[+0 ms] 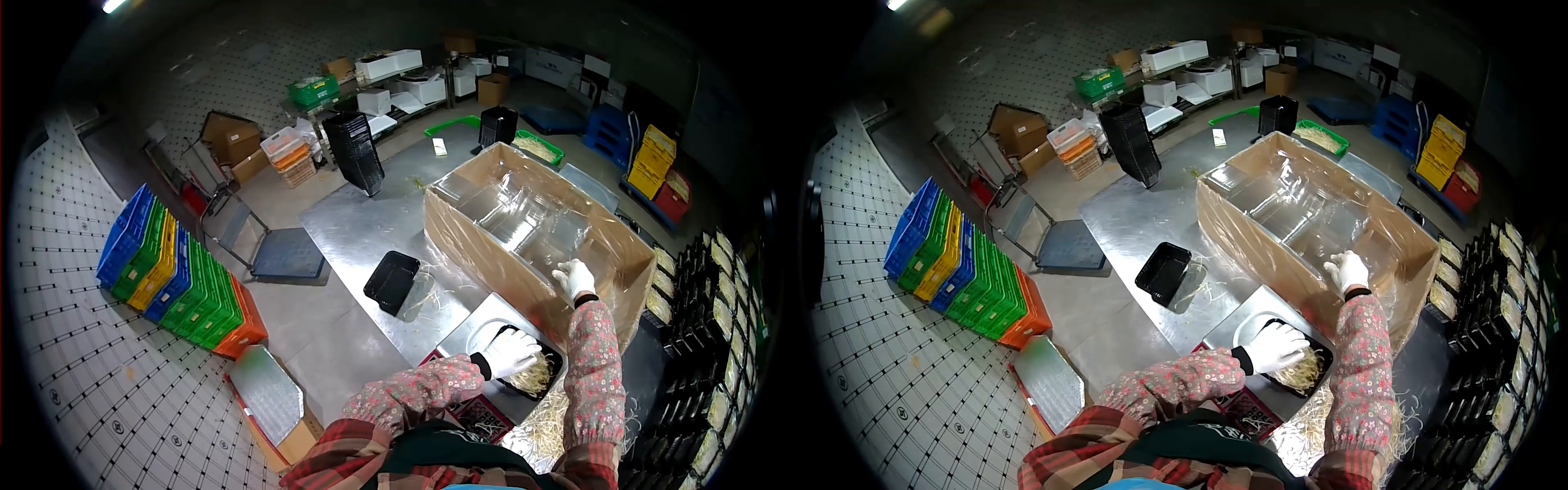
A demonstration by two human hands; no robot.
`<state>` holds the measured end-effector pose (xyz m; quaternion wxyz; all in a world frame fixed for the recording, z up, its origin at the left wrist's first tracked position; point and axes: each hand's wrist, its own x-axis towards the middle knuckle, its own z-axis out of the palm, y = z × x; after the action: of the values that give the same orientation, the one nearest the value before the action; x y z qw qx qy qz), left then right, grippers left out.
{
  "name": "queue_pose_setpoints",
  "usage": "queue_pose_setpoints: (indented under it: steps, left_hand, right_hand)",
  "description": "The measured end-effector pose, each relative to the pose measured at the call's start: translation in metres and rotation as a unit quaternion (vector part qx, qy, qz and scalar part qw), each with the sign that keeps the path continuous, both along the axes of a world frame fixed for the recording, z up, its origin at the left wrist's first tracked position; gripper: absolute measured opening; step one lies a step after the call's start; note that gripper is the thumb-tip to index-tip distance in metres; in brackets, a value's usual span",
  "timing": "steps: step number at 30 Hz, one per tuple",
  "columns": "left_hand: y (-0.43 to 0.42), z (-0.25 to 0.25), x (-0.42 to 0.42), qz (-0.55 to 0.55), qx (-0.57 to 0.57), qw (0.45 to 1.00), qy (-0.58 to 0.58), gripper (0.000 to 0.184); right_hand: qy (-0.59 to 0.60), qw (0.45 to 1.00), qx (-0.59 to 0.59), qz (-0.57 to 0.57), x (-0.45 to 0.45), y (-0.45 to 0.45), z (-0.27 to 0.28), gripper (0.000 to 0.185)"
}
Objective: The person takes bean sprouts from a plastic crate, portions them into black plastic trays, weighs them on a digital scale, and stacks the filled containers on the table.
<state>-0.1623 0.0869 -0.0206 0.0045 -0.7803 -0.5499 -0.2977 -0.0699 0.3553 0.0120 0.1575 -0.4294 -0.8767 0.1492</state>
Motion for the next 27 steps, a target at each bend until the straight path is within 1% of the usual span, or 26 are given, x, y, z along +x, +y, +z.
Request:
queue_pose_setpoints:
  steps: [1,2,3,4,6,7,8,9,10,11,12,14,15,16,18,19,20,22,23,26,27]
  left_hand:
    - [-0.002,0.004,0.000,0.000,0.000,1.000,0.000,0.025]
    - [-0.004,0.008,-0.001,-0.001,0.042,0.999,-0.014,0.025]
    - [-0.006,0.014,-0.002,-0.002,0.085,0.996,-0.029,0.025]
    - [-0.009,0.025,-0.002,-0.003,0.084,0.996,-0.030,0.025]
    - [-0.016,0.041,-0.001,0.003,0.094,0.992,-0.078,0.024]
    - [-0.016,0.040,0.001,0.012,0.103,0.989,-0.106,0.021]
    - [-0.018,0.045,0.002,0.013,0.102,0.989,-0.104,0.021]
    - [-0.020,0.052,0.005,0.000,0.094,0.981,-0.171,0.019]
    - [-0.022,0.055,0.008,-0.013,0.086,0.967,-0.238,0.017]
    - [-0.023,0.053,0.014,-0.016,0.085,0.964,-0.252,0.016]
    - [-0.024,0.051,0.019,-0.019,0.084,0.960,-0.266,0.016]
    - [-0.031,0.051,0.024,-0.038,0.053,0.953,-0.296,0.016]
    - [-0.035,0.051,0.025,-0.044,0.043,0.951,-0.303,0.016]
    - [-0.040,0.053,0.024,-0.043,0.044,0.952,-0.301,0.016]
    - [-0.050,0.056,0.021,-0.041,0.048,0.955,-0.290,0.017]
    - [-0.053,0.054,0.018,-0.046,0.033,0.953,-0.297,0.017]
    - [-0.057,0.052,0.016,-0.045,0.035,0.954,-0.296,0.017]
    - [-0.063,0.048,0.012,-0.032,0.046,0.949,-0.310,0.019]
    - [-0.066,0.046,0.009,-0.034,0.052,0.949,-0.309,0.021]
    - [-0.073,0.042,0.002,-0.023,0.038,0.950,-0.310,0.023]
    - [-0.077,0.048,0.000,-0.013,0.027,0.950,-0.312,0.025]
  right_hand:
    - [0.005,0.998,0.062,0.003,0.005,-0.010,0.005,0.026]
    - [0.011,0.992,0.122,0.006,0.009,-0.021,0.008,0.022]
    - [0.039,0.990,0.135,0.008,0.012,-0.023,0.002,0.018]
    - [0.038,0.990,0.134,0.007,0.015,-0.028,0.007,0.018]
    - [0.082,0.995,0.057,-0.015,0.022,-0.039,0.017,0.019]
    - [0.134,0.989,0.065,-0.020,0.023,-0.042,0.018,0.014]
    - [0.135,0.989,0.064,-0.019,0.022,-0.043,0.021,0.014]
    - [0.158,0.984,-0.067,-0.053,0.020,-0.041,0.023,0.012]
    - [0.179,0.960,-0.197,-0.086,0.023,-0.039,0.022,0.011]
    - [0.166,0.970,-0.169,-0.050,0.026,-0.033,0.014,0.013]
    - [0.168,0.970,-0.167,-0.049,0.029,-0.029,0.010,0.013]
    - [0.202,0.974,-0.099,-0.036,0.033,-0.026,-0.002,0.012]
    - [0.254,0.964,-0.078,-0.027,0.034,-0.025,-0.010,0.011]
    - [0.255,0.963,-0.077,-0.025,0.037,-0.022,-0.015,0.011]
    - [0.165,0.974,-0.147,-0.045,0.042,-0.017,-0.018,0.013]
    - [0.155,0.966,-0.198,-0.059,0.042,-0.016,-0.016,0.010]
    - [0.156,0.966,-0.197,-0.057,0.042,-0.017,-0.015,0.010]
    - [0.258,0.940,-0.207,-0.079,0.041,-0.022,-0.012,0.011]
    - [0.332,0.913,-0.219,-0.087,0.040,-0.002,-0.029,0.017]
    - [0.315,0.924,-0.211,-0.052,0.034,-0.014,-0.017,0.021]
    - [0.295,0.926,-0.230,-0.052,0.034,-0.016,-0.015,0.017]
